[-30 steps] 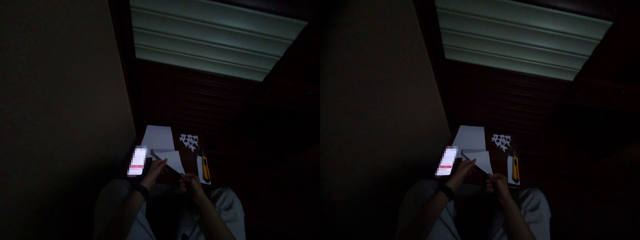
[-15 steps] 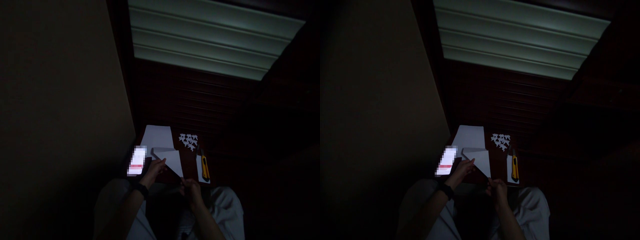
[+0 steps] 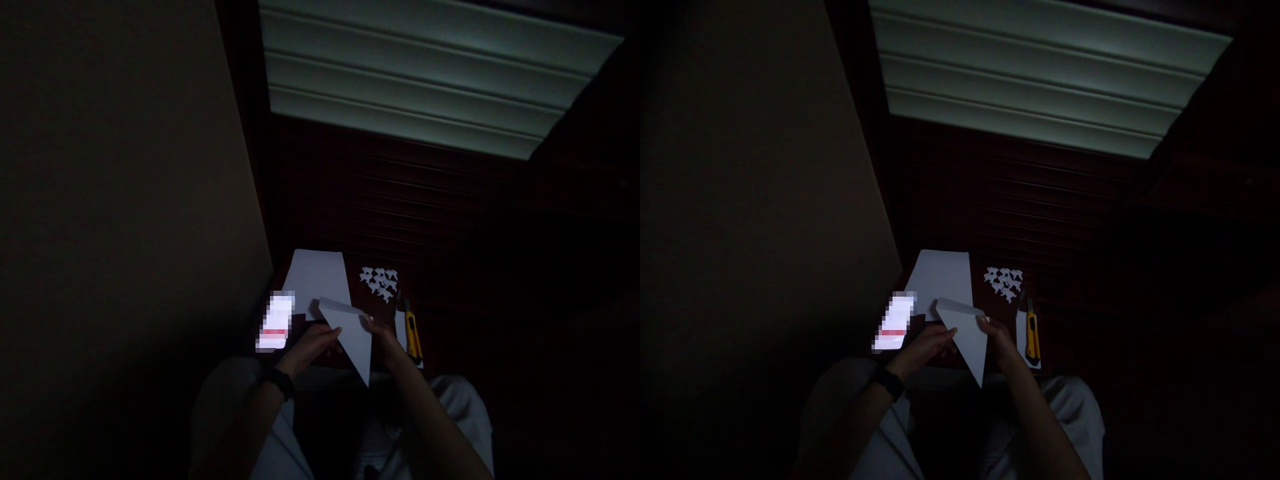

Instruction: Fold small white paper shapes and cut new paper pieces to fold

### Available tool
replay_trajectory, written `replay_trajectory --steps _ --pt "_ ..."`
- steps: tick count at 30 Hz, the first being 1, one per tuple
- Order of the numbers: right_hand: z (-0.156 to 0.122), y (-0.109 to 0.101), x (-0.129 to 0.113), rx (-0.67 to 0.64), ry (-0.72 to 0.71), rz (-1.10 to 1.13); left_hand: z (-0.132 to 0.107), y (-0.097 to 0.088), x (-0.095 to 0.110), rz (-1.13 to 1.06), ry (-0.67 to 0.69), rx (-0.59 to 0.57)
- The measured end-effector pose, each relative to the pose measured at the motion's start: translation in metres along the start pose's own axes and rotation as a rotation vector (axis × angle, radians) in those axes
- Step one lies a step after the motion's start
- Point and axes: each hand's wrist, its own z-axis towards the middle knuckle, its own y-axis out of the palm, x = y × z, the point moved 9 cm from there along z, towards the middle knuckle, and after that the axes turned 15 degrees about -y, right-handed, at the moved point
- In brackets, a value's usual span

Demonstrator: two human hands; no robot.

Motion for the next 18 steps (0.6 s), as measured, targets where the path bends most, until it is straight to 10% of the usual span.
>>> replay_trajectory --steps 9,18 --pt "0.007 -0.02 0.003 -0.004 -0.017 -0.159 -0.003 -0.046 0.011 0.066 0.068 0.309" --pt "0.004 -0.021 0.011 -0.168 0.039 -0.235 0.009 -0.05 0.011 0.164 0.08 0.298"
